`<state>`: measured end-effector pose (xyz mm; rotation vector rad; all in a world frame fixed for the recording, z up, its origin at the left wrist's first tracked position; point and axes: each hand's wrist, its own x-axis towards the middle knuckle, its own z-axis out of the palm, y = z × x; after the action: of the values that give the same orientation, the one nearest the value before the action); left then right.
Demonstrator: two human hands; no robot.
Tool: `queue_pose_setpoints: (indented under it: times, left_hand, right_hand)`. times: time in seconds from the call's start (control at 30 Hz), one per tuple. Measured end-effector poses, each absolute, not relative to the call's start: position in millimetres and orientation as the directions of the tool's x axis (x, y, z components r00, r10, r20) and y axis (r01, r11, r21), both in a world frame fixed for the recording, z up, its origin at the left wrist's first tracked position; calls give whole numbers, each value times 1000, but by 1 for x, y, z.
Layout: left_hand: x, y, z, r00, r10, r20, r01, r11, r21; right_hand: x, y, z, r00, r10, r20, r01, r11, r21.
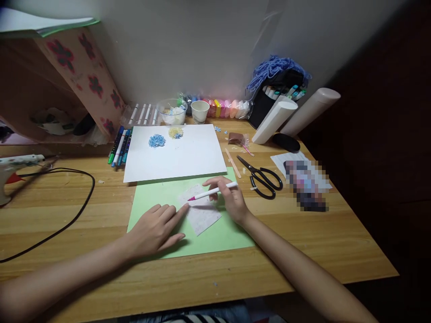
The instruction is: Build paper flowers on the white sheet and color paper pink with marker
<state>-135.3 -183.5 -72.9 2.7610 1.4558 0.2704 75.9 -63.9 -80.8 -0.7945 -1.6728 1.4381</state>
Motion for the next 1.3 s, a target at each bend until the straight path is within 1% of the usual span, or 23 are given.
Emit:
queue_pose_setpoints:
  times: [0.1,0.2,0.4,0.5,0.67,0.87,1.0,1.07,1.17,1.3]
  left_hand:
    - [-146,-187,-74,512,843,164,838,-532,116]
    - [-151,-184,-74,481,863,155,850,-502,157]
    - [-151,-180,-75,472,871,136,852,-490,183]
    - [-151,-180,-76,471,872,133,852,-489,190]
    - [-150,-180,-76,471,872,134,849,-489,199]
    - [-150,-180,-75,472,872,135,850,-490,195]
    - [-150,-180,-75,476,866,151,851,-497,169]
    - [-150,-180,-74,478,865,151,852,-499,160]
    - [-150,-181,-74,495,853,167,837,-519,170]
    - [-150,-182,-74,526,836,159,814,-548,191]
  right_hand:
    - [70,-64,-86,-590,807,26,37,59,-998]
    - [70,-63,-87,-643,765,-40,112,42,-993]
    - [77,-60,-88,-698,716,-25,163,124,-979]
    - [79,-60,-89,-722,691,-38,171,125,-977]
    - [79,-61,-88,-694,717,-58,175,90,-980]
    - [77,-61,-83,-734,677,-52,225,171,-959]
    - [78,-60,-84,-703,711,-22,214,182,-960]
    - [80,-59,-85,-719,694,-24,217,193,-957]
    - [82,-58,-85,-747,664,-36,230,208,-951]
    - [82,-58,-84,-750,661,-30,225,212,-951]
